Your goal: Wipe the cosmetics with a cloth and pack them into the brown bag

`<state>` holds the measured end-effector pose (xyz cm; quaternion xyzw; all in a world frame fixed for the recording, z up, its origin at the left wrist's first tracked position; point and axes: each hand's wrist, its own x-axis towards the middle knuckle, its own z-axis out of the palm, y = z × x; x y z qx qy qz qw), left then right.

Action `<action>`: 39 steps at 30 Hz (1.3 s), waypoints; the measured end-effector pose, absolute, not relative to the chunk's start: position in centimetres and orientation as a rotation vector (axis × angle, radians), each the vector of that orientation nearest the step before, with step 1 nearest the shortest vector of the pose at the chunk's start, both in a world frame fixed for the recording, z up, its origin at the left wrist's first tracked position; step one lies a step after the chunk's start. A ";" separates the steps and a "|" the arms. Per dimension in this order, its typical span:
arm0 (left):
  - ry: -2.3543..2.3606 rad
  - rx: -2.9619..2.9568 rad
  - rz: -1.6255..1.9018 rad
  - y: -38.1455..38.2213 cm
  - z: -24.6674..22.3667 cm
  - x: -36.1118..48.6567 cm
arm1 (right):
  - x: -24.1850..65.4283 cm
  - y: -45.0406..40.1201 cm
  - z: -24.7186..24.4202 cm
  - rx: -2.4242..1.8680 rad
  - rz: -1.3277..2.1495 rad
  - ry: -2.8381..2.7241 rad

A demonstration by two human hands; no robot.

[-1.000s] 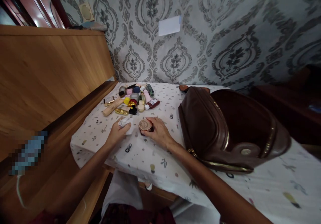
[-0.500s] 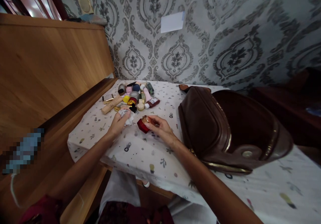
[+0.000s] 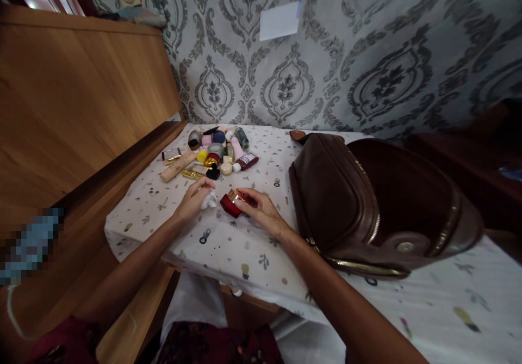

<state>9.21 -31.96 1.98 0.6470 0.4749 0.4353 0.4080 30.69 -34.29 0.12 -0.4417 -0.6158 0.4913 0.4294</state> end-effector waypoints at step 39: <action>0.962 2.726 0.567 -37.1 0.6 5.2 | 30.6 -34.3 -0.3 -1.115 1.184 -1.551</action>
